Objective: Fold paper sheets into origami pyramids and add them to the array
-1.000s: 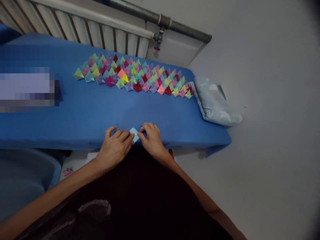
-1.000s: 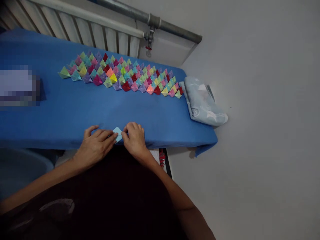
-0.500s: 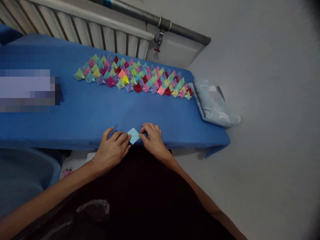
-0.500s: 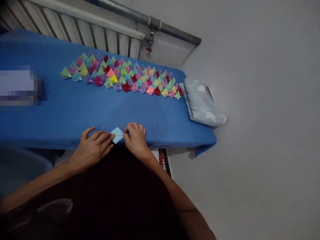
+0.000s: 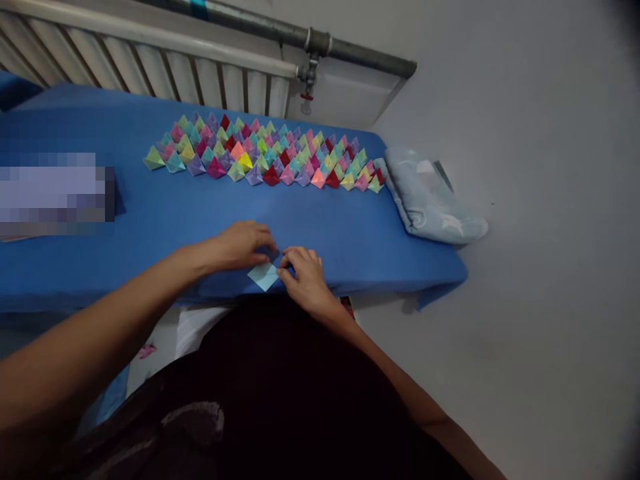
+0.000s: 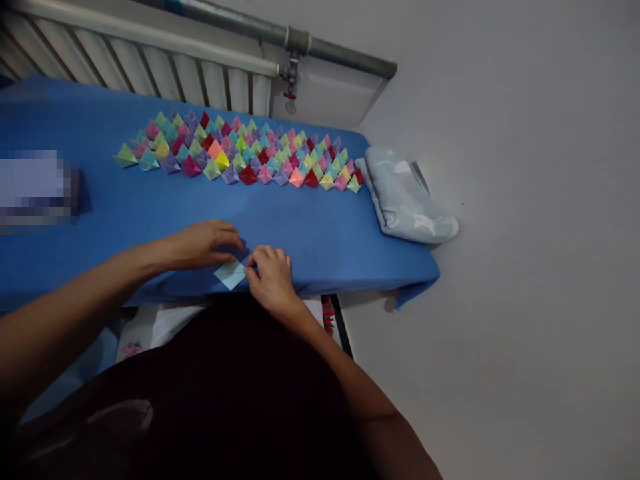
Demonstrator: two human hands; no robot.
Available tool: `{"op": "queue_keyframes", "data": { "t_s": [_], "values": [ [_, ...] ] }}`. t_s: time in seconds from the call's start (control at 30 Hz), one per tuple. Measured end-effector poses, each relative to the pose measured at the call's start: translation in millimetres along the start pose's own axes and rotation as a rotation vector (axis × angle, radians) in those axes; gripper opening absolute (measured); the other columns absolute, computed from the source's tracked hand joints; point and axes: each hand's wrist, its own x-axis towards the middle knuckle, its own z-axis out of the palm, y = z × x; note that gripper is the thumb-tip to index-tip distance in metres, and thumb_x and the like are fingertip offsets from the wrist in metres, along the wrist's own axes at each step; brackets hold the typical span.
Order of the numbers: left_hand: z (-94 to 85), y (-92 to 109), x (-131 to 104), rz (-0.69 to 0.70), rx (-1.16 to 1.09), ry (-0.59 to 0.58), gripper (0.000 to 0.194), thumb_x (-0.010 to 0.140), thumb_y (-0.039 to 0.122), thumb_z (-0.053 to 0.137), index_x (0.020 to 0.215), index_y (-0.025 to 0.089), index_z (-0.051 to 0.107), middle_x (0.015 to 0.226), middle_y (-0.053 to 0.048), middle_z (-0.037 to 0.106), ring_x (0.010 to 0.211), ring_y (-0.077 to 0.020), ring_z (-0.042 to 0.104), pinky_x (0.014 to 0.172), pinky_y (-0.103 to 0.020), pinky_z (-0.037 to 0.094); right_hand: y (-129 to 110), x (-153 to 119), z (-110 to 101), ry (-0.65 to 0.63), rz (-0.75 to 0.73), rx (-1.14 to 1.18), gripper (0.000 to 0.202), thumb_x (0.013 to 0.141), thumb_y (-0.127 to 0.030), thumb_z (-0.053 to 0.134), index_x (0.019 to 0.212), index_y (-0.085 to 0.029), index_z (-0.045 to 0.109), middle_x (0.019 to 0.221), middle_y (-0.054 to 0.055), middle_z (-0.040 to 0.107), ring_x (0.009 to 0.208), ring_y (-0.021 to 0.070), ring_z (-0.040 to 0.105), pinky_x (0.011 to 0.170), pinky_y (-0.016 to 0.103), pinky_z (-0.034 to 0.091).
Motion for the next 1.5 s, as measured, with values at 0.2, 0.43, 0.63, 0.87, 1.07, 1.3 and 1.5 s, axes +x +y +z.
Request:
{"op": "queue_keyframes", "data": {
  "t_s": [0.2, 0.43, 0.63, 0.87, 1.07, 1.3, 1.5],
  "values": [
    [10.4, 8, 19, -0.072, -0.145, -0.200, 0.023, 0.060, 0.019, 0.067, 0.082, 0.025, 0.070, 0.073, 0.002, 0.065, 0.065, -0.0168, 0.057, 0.061, -0.025, 0.038, 5, -2, 4, 0.073, -0.008, 0.062, 0.006, 0.085, -0.019, 0.062, 0.082, -0.022, 0.058, 0.112, 0.005, 0.066, 0.109, 0.0230, 0.055, 0.095, 0.040, 0.037],
    [-4.4, -1, 7, -0.303, -0.432, -0.258, 0.008, 0.056, 0.025, 0.071, 0.059, 0.023, 0.063, 0.054, 0.005, 0.056, 0.054, -0.0143, 0.050, 0.056, -0.026, 0.034, 9, -7, 1, 0.318, 0.082, 0.479, 0.008, 0.085, -0.030, 0.058, 0.087, -0.023, 0.058, 0.115, 0.009, 0.064, 0.109, 0.0206, 0.059, 0.090, 0.036, 0.047],
    [0.5, 16, -22, -0.507, -1.091, 0.257, 0.031, 0.051, 0.035, 0.083, 0.062, 0.019, 0.059, 0.059, 0.004, 0.056, 0.055, -0.0119, 0.051, 0.056, -0.026, 0.043, -10, -8, -10, 0.141, 0.283, 0.881, 0.027, 0.076, -0.042, 0.069, 0.093, -0.023, 0.061, 0.090, 0.003, 0.067, 0.084, 0.0167, 0.061, 0.080, 0.031, 0.048],
    [23.8, 40, -24, -0.517, -1.287, 0.437, 0.036, 0.052, 0.038, 0.085, 0.063, 0.019, 0.056, 0.063, 0.004, 0.056, 0.058, -0.0113, 0.052, 0.060, -0.027, 0.045, -27, -3, -8, -0.007, 0.297, 0.979, 0.021, 0.071, -0.040, 0.070, 0.074, -0.021, 0.062, 0.069, -0.004, 0.054, 0.066, 0.0121, 0.047, 0.067, 0.027, 0.039],
    [11.9, 36, -31, -0.438, -1.093, 0.360, 0.036, 0.056, 0.034, 0.082, 0.089, 0.021, 0.070, 0.077, 0.002, 0.065, 0.072, -0.0149, 0.058, 0.070, -0.029, 0.046, -22, -4, -14, -0.059, 0.302, 0.830, 0.016, 0.072, -0.036, 0.067, 0.070, -0.021, 0.062, 0.065, -0.004, 0.052, 0.065, 0.0116, 0.044, 0.064, 0.027, 0.035],
    [3.8, 28, -36, -0.372, -1.002, 0.145, 0.020, 0.066, 0.039, 0.074, 0.071, 0.020, 0.070, 0.063, 0.002, 0.062, 0.062, -0.0137, 0.054, 0.063, -0.027, 0.043, -22, -5, -16, -0.144, 0.285, 0.864, 0.013, 0.073, -0.031, 0.067, 0.080, -0.020, 0.067, 0.074, -0.003, 0.061, 0.068, 0.0116, 0.052, 0.068, 0.026, 0.040],
    [16.6, 20, -34, -0.256, -0.815, 0.190, 0.024, 0.075, 0.042, 0.068, 0.083, 0.020, 0.069, 0.072, 0.002, 0.065, 0.067, -0.0151, 0.059, 0.065, -0.027, 0.046, -13, 2, -14, -0.035, 0.090, 0.594, 0.015, 0.084, -0.033, 0.062, 0.075, -0.021, 0.060, 0.073, -0.002, 0.058, 0.068, 0.0132, 0.052, 0.066, 0.027, 0.040]
  ]
}}
